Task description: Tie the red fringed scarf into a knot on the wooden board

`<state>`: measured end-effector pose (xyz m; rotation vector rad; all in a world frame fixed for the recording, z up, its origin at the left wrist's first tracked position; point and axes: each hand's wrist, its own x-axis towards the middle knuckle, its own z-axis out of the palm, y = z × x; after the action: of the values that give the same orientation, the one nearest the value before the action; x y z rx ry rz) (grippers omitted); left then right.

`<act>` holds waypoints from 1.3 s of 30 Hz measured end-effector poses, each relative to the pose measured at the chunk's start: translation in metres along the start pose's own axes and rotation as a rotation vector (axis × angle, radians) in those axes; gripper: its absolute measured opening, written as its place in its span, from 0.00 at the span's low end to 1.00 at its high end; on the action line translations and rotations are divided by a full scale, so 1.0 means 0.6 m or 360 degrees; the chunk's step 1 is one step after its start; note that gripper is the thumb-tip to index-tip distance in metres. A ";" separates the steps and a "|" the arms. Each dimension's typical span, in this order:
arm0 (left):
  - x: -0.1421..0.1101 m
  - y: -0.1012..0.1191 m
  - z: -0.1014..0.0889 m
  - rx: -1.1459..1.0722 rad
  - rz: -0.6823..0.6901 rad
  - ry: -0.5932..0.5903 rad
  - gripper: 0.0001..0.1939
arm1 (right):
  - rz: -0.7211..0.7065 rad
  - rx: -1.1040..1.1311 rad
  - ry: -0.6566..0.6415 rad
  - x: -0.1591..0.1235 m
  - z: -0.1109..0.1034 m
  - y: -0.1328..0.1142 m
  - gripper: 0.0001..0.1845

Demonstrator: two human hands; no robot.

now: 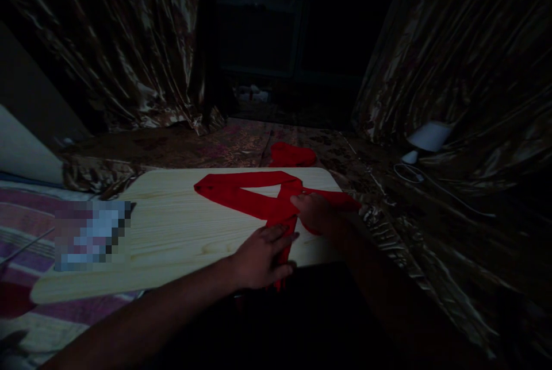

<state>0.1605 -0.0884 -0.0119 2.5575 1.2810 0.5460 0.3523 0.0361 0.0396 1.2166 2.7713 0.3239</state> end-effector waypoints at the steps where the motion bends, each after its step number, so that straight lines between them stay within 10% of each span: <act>1: -0.001 0.000 0.010 0.0010 0.0000 -0.0052 0.41 | 0.0009 0.0012 -0.0004 0.001 -0.001 0.002 0.10; 5: -0.011 -0.032 0.007 0.0011 0.0037 -0.0215 0.39 | -0.0028 0.0073 0.0048 0.001 -0.003 0.006 0.13; 14: -0.071 -0.140 -0.113 -0.0310 -0.0043 -0.0251 0.20 | -0.0040 0.0344 0.0385 -0.009 -0.023 -0.024 0.17; 19: -0.092 -0.156 -0.143 -0.0587 -0.0196 -0.0257 0.14 | -0.0362 0.0520 -0.0163 -0.029 -0.026 -0.054 0.14; 25: -0.076 -0.155 -0.119 0.0041 -0.0394 0.0343 0.22 | 0.0314 0.0627 0.0193 0.053 -0.020 -0.030 0.17; 30: -0.057 -0.151 -0.081 0.0299 -0.0234 0.0130 0.39 | 0.0666 0.0252 0.0162 0.146 0.010 -0.004 0.19; 34: -0.044 -0.136 -0.068 0.0378 -0.0258 0.0022 0.40 | 0.0800 0.0431 -0.0119 0.189 0.036 0.008 0.26; 39: -0.021 -0.123 -0.060 0.0386 -0.0324 0.0014 0.35 | 0.0771 0.0690 0.0023 0.213 0.057 0.029 0.28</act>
<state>0.0853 -0.0537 -0.0091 2.5677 1.6797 0.3821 0.2842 0.1470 0.0098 1.9892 2.5985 -0.2583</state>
